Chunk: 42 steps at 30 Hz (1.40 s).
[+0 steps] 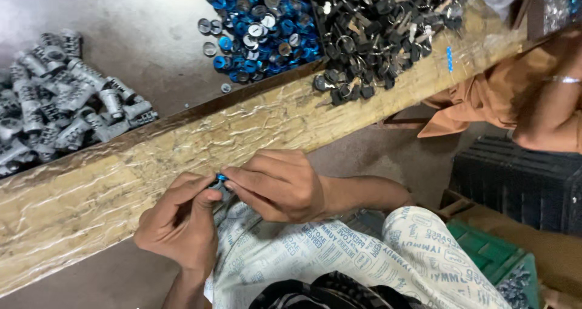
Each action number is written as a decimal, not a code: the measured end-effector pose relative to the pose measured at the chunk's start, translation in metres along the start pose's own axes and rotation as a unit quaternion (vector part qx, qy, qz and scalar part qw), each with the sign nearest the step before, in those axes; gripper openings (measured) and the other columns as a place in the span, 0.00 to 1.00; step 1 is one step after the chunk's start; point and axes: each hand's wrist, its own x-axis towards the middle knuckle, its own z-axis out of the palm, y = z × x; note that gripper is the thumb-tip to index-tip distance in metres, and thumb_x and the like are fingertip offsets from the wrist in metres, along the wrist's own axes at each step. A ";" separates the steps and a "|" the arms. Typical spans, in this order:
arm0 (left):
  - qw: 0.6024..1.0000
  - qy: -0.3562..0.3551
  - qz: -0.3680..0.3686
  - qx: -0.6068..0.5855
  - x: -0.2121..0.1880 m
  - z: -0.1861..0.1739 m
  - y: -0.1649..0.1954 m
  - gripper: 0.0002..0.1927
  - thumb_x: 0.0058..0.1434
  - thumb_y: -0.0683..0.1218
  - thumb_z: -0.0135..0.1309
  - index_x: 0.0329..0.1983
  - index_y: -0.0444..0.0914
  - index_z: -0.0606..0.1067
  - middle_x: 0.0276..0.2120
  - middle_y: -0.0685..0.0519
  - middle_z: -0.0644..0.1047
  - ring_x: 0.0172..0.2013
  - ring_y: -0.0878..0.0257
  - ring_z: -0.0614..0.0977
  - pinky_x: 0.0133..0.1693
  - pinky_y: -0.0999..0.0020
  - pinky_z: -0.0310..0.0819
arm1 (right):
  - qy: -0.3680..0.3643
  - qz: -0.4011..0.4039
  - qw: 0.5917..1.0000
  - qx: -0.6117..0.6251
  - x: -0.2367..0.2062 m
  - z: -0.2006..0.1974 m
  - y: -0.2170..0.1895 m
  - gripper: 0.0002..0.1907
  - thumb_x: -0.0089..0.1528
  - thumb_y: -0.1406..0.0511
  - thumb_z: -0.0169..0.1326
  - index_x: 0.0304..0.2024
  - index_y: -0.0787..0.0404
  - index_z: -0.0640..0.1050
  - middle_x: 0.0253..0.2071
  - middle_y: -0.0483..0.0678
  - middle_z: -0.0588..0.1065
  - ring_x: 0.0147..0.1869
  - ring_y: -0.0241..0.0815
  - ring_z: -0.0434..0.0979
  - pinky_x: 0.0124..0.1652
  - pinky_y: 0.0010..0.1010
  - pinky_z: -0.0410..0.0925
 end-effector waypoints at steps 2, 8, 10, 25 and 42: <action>0.993 -0.044 -0.083 -0.068 0.001 -0.007 -0.003 0.06 0.60 0.29 0.63 0.38 0.26 0.78 0.32 0.44 0.80 0.32 0.67 0.79 0.36 0.75 0.74 | -0.005 0.003 0.997 0.071 -0.010 -0.004 0.006 0.16 0.63 0.76 0.65 0.53 0.74 0.77 0.36 0.53 0.76 0.34 0.45 0.78 0.29 0.33 0.69; 0.958 -0.061 -0.266 -0.090 -0.005 -0.017 -0.021 0.08 0.53 0.28 0.61 0.34 0.29 0.76 0.33 0.45 0.81 0.27 0.68 0.78 0.28 0.76 0.71 | 0.002 -0.005 0.978 0.209 -0.052 0.005 0.021 0.19 0.66 0.70 0.64 0.57 0.72 0.76 0.35 0.52 0.76 0.32 0.42 0.77 0.27 0.33 0.67; 0.951 -0.071 -0.286 -0.093 -0.005 -0.011 -0.023 0.10 0.55 0.29 0.62 0.39 0.29 0.77 0.33 0.46 0.81 0.27 0.69 0.78 0.28 0.77 0.69 | 0.010 0.001 0.975 0.222 -0.065 0.011 0.020 0.25 0.66 0.64 0.66 0.59 0.74 0.73 0.39 0.54 0.76 0.34 0.43 0.77 0.28 0.31 0.67; 0.993 -0.079 0.058 -0.067 -0.043 0.064 -0.016 0.15 0.75 0.49 0.56 0.43 0.29 0.78 0.32 0.48 0.78 0.32 0.61 0.78 0.37 0.72 0.73 | 0.057 -0.174 0.975 -0.130 -0.054 -0.041 -0.002 0.18 0.65 0.74 0.61 0.56 0.76 0.78 0.25 0.40 0.67 0.27 0.34 0.69 0.26 0.30 0.64; 0.990 -0.010 0.077 0.122 0.022 -0.004 -0.035 0.27 0.80 0.56 0.61 0.47 0.23 0.76 0.37 0.45 0.74 0.25 0.64 0.73 0.27 0.75 0.60 | 0.109 -0.177 0.922 0.327 -0.044 -0.110 -0.053 0.16 0.70 0.74 0.39 0.33 0.74 0.77 0.33 0.60 0.77 0.38 0.62 0.84 0.40 0.55 0.80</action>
